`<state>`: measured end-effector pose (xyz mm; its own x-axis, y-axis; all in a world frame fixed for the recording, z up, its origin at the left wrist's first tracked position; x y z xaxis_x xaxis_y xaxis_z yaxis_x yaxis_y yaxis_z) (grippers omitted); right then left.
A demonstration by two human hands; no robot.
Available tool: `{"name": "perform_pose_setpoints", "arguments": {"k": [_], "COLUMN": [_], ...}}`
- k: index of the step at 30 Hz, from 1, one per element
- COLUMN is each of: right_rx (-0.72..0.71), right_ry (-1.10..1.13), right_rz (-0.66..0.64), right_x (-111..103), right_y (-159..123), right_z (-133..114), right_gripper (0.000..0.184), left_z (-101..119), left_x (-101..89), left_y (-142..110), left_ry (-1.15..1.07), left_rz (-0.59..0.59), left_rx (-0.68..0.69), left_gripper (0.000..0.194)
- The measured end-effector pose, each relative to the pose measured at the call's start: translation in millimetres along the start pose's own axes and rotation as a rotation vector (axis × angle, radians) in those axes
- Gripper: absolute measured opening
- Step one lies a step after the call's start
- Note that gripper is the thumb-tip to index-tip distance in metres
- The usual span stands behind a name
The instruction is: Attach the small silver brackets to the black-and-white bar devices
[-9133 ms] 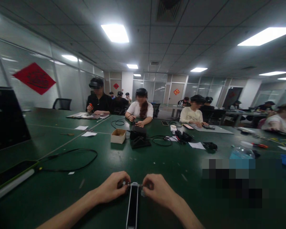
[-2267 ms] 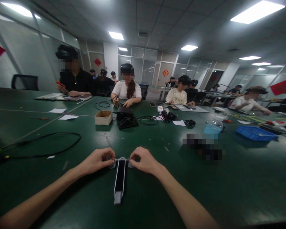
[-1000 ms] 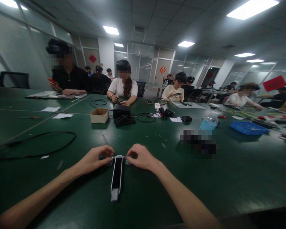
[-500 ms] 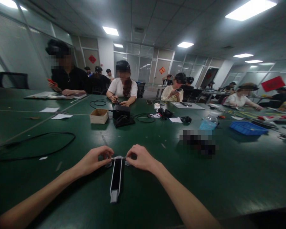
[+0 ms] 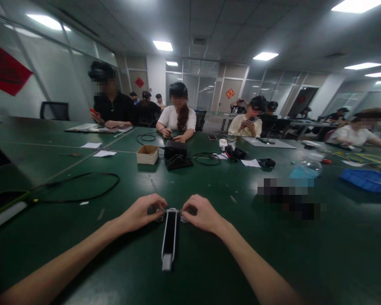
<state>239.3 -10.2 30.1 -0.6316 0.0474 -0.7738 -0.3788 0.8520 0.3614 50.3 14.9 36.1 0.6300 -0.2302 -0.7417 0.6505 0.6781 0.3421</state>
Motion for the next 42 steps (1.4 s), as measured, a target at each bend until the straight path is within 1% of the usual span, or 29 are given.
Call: {"name": "perform_pose_setpoints", "arguments": {"k": [5, 10, 12, 15, 18, 27, 30, 36, 42], "right_rx": [0.031, 0.061, 0.062, 0.077, 0.093, 0.055, 0.054, 0.069, 0.070], "right_ry": [0.009, 0.012, 0.008, 0.005, 0.007, 0.018, 0.017, 0.017, 0.019], "right_rz": [-0.038, -0.068, -0.065, -0.070, -0.084, -0.056, -0.051, -0.066, -0.067], "right_x": [5.5, 4.7, 3.6, 2.7, 2.5, 3.5, 3.7, 4.1, 2.9], "right_y": [-1.8, -2.0, -1.6, -1.1, -1.2, -1.4, -1.3, -1.6, -1.6], "right_z": [8.3, 6.3, 4.5, 3.5, 3.4, 3.3, 4.0, 5.8, 2.2], "right_gripper": [0.010, 0.012, 0.012, 0.012, 0.013, 0.011, 0.012, 0.013, 0.013], "left_z": [-0.2, 1.3, 0.4, -1.5, -1.9, 0.3, 0.0, 4.1, 0.1], "left_x": [-1.1, -2.5, -3.5, -4.6, -4.6, -4.3, -4.3, -6.0, -5.4], "left_y": [-1.4, -1.7, -1.7, -1.6, -1.3, -0.2, -0.6, 0.4, -0.9], "left_ry": [-0.026, -0.052, -0.036, 0.057, 0.126, 0.173, 0.170, 0.160, 0.126], "left_rz": [0.005, -0.013, -0.016, -0.029, -0.060, -0.130, -0.133, -0.136, -0.117], "left_rx": [-0.047, -0.087, -0.119, -0.144, -0.151, -0.200, -0.194, -0.184, -0.209], "left_gripper": [0.022, 0.026, 0.025, 0.017, 0.013, 0.018, 0.021, 0.018, 0.018]}}
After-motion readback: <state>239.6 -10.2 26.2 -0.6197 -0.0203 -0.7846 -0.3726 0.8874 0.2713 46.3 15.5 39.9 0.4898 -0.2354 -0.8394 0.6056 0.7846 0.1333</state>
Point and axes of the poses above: each hand's wrist, its own y-axis towards the middle knuckle, its own x-axis out of the palm, z = x × y, the point moved 5 cm from there along y, towards the middle knuckle, and after that the axes turned 5 degrees about z, right-handed, at the moved point
